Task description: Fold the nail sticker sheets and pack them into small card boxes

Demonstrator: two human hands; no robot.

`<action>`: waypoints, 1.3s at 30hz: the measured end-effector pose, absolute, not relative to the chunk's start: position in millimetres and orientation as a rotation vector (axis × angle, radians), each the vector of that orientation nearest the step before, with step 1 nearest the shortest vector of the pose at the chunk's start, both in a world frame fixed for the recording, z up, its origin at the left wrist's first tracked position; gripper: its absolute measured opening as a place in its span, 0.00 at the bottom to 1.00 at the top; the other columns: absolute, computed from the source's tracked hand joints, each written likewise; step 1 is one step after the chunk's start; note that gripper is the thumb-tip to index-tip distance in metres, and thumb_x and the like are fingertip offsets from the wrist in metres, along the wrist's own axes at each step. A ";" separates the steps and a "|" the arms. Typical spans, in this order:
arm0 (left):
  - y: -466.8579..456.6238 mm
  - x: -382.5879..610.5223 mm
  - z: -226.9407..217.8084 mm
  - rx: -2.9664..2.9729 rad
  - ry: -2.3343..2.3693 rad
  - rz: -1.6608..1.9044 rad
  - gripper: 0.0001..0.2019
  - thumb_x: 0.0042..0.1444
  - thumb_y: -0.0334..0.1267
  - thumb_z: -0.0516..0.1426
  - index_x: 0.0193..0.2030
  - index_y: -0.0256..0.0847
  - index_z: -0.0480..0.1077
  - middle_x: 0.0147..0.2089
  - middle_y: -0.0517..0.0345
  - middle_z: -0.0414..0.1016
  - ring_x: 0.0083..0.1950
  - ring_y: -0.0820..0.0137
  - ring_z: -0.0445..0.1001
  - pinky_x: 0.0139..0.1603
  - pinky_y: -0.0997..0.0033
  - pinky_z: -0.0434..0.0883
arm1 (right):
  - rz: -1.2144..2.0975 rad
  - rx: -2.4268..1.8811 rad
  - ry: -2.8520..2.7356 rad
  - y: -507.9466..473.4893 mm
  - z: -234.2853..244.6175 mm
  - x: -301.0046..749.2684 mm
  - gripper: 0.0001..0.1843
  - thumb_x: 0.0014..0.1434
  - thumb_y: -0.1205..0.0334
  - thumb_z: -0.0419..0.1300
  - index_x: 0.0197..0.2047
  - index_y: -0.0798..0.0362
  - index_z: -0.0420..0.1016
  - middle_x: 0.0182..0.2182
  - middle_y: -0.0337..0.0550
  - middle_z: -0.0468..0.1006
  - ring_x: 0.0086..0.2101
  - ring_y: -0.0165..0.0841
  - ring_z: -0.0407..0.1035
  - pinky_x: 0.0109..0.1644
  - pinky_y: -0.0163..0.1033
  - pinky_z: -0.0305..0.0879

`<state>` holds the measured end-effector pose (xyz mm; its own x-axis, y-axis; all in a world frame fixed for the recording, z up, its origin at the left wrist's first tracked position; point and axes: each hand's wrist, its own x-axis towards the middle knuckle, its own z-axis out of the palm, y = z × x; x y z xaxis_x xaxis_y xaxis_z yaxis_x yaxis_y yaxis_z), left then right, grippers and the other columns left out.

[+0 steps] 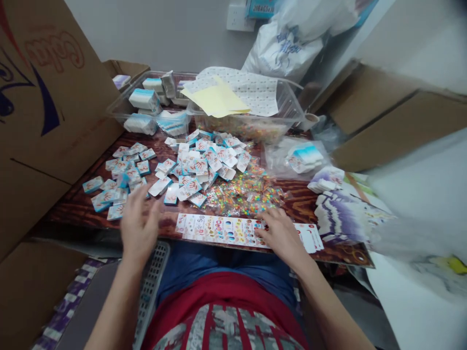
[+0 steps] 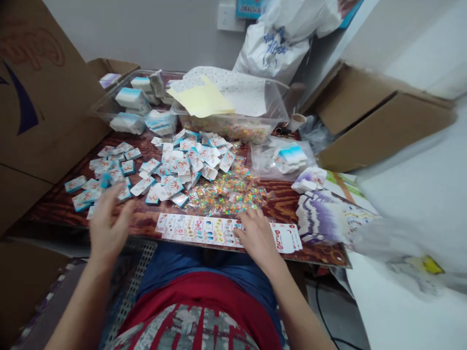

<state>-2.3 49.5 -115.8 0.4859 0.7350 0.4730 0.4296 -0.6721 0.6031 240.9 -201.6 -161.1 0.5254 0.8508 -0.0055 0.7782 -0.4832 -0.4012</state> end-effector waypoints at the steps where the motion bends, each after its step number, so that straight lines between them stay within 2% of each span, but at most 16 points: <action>1: 31.9 6.7 -122.3 2.300 0.844 0.934 0.16 0.64 0.39 0.54 0.57 0.42 0.69 0.55 0.49 0.73 0.59 0.60 0.70 0.61 0.57 0.66 | 0.264 -2.489 -1.392 -204.0 -162.0 245.1 0.13 0.54 0.64 0.65 0.44 0.52 0.75 0.44 0.52 0.73 0.47 0.50 0.63 0.47 0.49 0.60; 3: -3.0 24.5 -135.7 2.268 0.583 0.698 0.11 0.66 0.36 0.52 0.51 0.42 0.72 0.49 0.52 0.77 0.53 0.64 0.74 0.56 0.62 0.69 | 0.296 -2.544 -1.446 -206.2 -163.7 252.5 0.14 0.52 0.63 0.68 0.43 0.52 0.74 0.45 0.51 0.72 0.46 0.49 0.63 0.44 0.47 0.60; 5: -28.9 39.1 -146.1 2.246 0.418 0.559 0.10 0.66 0.35 0.51 0.49 0.41 0.72 0.47 0.51 0.77 0.50 0.65 0.74 0.52 0.64 0.70 | 0.392 -2.507 -1.455 -205.3 -164.9 259.8 0.11 0.51 0.63 0.69 0.36 0.51 0.73 0.42 0.49 0.72 0.44 0.46 0.63 0.42 0.43 0.59; 9: -44.6 54.4 -151.3 2.228 0.348 0.507 0.10 0.66 0.34 0.51 0.49 0.41 0.71 0.45 0.50 0.76 0.48 0.64 0.74 0.49 0.64 0.71 | 0.583 -2.310 -1.381 -200.0 -164.9 276.0 0.13 0.50 0.68 0.68 0.24 0.52 0.66 0.32 0.41 0.71 0.38 0.39 0.64 0.41 0.40 0.56; 12: -42.6 58.0 -146.4 2.237 0.371 0.523 0.09 0.66 0.34 0.51 0.48 0.41 0.71 0.44 0.50 0.76 0.48 0.64 0.74 0.48 0.63 0.70 | 0.694 -2.182 -1.363 -198.7 -160.4 285.4 0.12 0.52 0.70 0.65 0.22 0.52 0.67 0.26 0.38 0.71 0.33 0.36 0.65 0.39 0.38 0.56; 16: -47.6 59.7 -137.9 2.244 0.408 0.523 0.08 0.67 0.35 0.50 0.42 0.41 0.71 0.39 0.53 0.75 0.44 0.65 0.73 0.46 0.64 0.69 | 0.777 -2.044 -1.348 -199.1 -142.1 285.5 0.08 0.55 0.69 0.59 0.25 0.52 0.70 0.25 0.35 0.72 0.28 0.32 0.65 0.33 0.36 0.56; 18: -54.0 59.3 -133.6 2.236 0.465 0.566 0.08 0.67 0.36 0.50 0.42 0.41 0.70 0.41 0.53 0.75 0.45 0.64 0.73 0.47 0.63 0.69 | 0.863 -1.876 -1.288 -198.3 -128.0 279.6 0.06 0.57 0.66 0.58 0.28 0.51 0.70 0.25 0.36 0.72 0.27 0.32 0.64 0.32 0.35 0.58; 20: -60.6 57.5 -129.4 2.230 0.561 0.672 0.09 0.65 0.38 0.53 0.50 0.42 0.69 0.49 0.49 0.73 0.54 0.61 0.71 0.55 0.58 0.68 | 0.953 -1.701 -1.224 -196.9 -114.1 270.6 0.06 0.59 0.62 0.59 0.30 0.51 0.71 0.28 0.37 0.73 0.29 0.33 0.66 0.34 0.36 0.61; 23: -66.5 53.1 -125.8 2.215 0.657 0.792 0.29 0.61 0.43 0.58 0.67 0.44 0.55 0.68 0.43 0.59 0.69 0.53 0.56 0.67 0.46 0.57 | 1.007 -1.536 -1.137 -194.2 -100.9 253.8 0.09 0.60 0.57 0.61 0.30 0.51 0.73 0.34 0.43 0.78 0.37 0.38 0.70 0.42 0.41 0.66; 25: -66.7 50.5 -125.9 2.142 0.640 0.769 0.35 0.60 0.44 0.59 0.71 0.46 0.49 0.72 0.45 0.52 0.72 0.52 0.50 0.69 0.44 0.53 | 1.011 -1.448 -1.065 -192.0 -99.0 242.4 0.11 0.60 0.55 0.63 0.30 0.51 0.73 0.40 0.47 0.79 0.43 0.42 0.71 0.49 0.46 0.66; 27: -65.0 49.0 -127.1 1.980 0.605 0.704 0.32 0.60 0.44 0.59 0.69 0.46 0.54 0.69 0.46 0.59 0.69 0.54 0.58 0.66 0.49 0.59 | 1.053 -1.363 -0.988 -188.7 -101.2 231.7 0.12 0.58 0.53 0.65 0.30 0.51 0.72 0.45 0.48 0.79 0.46 0.44 0.71 0.51 0.48 0.66; 30: -63.2 49.2 -128.8 1.775 0.607 0.639 0.18 0.61 0.42 0.58 0.58 0.44 0.68 0.55 0.50 0.74 0.54 0.60 0.74 0.54 0.60 0.71 | 1.219 -1.204 -0.895 -178.8 -107.2 216.1 0.16 0.56 0.47 0.67 0.37 0.51 0.73 0.47 0.48 0.77 0.44 0.40 0.72 0.47 0.44 0.68; 33: -64.0 50.2 -130.0 1.844 0.640 0.705 0.12 0.60 0.40 0.60 0.50 0.42 0.72 0.46 0.53 0.77 0.47 0.63 0.75 0.48 0.64 0.71 | 1.342 -1.086 -0.818 -163.3 -111.6 200.8 0.24 0.53 0.44 0.68 0.46 0.49 0.71 0.40 0.42 0.77 0.38 0.35 0.72 0.42 0.39 0.68; 36: -63.5 48.1 -128.7 1.971 0.634 0.783 0.11 0.59 0.37 0.60 0.49 0.43 0.72 0.46 0.53 0.76 0.48 0.62 0.74 0.50 0.62 0.70 | 1.319 -1.148 -0.781 -150.3 -111.4 191.0 0.18 0.53 0.49 0.69 0.40 0.50 0.74 0.32 0.37 0.76 0.32 0.32 0.71 0.38 0.36 0.67; 39: -57.2 40.8 -121.2 1.992 0.606 0.725 0.22 0.59 0.38 0.60 0.60 0.46 0.67 0.59 0.49 0.70 0.61 0.58 0.67 0.61 0.55 0.65 | 1.277 -1.211 -0.885 -148.9 -105.7 192.2 0.14 0.56 0.51 0.66 0.42 0.49 0.79 0.32 0.38 0.78 0.34 0.34 0.71 0.39 0.38 0.67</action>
